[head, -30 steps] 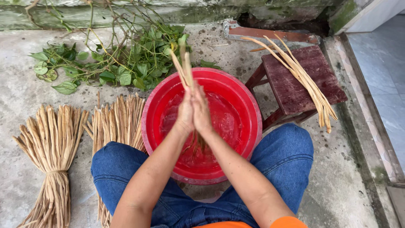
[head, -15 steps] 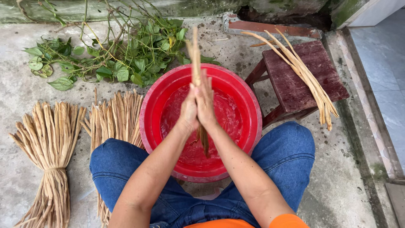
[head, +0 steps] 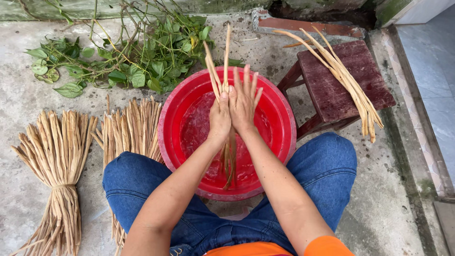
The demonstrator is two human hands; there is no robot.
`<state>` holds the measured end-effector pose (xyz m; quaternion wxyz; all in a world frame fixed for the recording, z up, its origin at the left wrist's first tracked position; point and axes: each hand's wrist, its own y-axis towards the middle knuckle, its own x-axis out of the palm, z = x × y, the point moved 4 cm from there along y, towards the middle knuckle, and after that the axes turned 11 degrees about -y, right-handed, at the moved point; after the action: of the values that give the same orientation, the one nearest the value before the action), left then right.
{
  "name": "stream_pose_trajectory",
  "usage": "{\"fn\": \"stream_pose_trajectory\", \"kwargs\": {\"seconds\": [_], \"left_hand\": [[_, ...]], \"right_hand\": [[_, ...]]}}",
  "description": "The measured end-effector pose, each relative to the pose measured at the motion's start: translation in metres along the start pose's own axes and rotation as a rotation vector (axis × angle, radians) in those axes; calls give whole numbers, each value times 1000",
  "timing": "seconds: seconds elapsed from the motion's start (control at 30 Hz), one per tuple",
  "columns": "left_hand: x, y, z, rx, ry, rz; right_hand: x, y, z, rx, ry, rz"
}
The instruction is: The person carries bundles of dried sticks to an outdoor area and sits on a small stool. They wash the sticks one by one in a red basin filled with water, scrubbing them with both hands and placing the cleaned sticks on a nearby wooden stool.
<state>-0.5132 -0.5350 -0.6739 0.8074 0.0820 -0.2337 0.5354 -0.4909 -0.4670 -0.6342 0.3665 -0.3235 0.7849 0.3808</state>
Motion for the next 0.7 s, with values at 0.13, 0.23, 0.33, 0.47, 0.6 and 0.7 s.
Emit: {"fn": "stream_pose_trajectory", "kwargs": {"seconds": [0.13,0.23,0.33,0.47,0.6,0.7], "left_hand": [[-7,1,0,-19,177,46],[-2,-6,-9,-97,276,-69],[8,-27,-16,-15,389,-189],[24,-48,-18,289,541,-384],[22,-47,-26,156,481,-382],[13,-27,-22,-62,366,-232]], "right_hand": [[11,-1,-4,53,946,-246],[8,7,-2,103,1184,-349],[-1,21,21,275,1359,-307],[-10,31,49,341,1786,-267],[-14,28,58,404,1595,-199],[-15,21,44,511,1438,-181]]}}
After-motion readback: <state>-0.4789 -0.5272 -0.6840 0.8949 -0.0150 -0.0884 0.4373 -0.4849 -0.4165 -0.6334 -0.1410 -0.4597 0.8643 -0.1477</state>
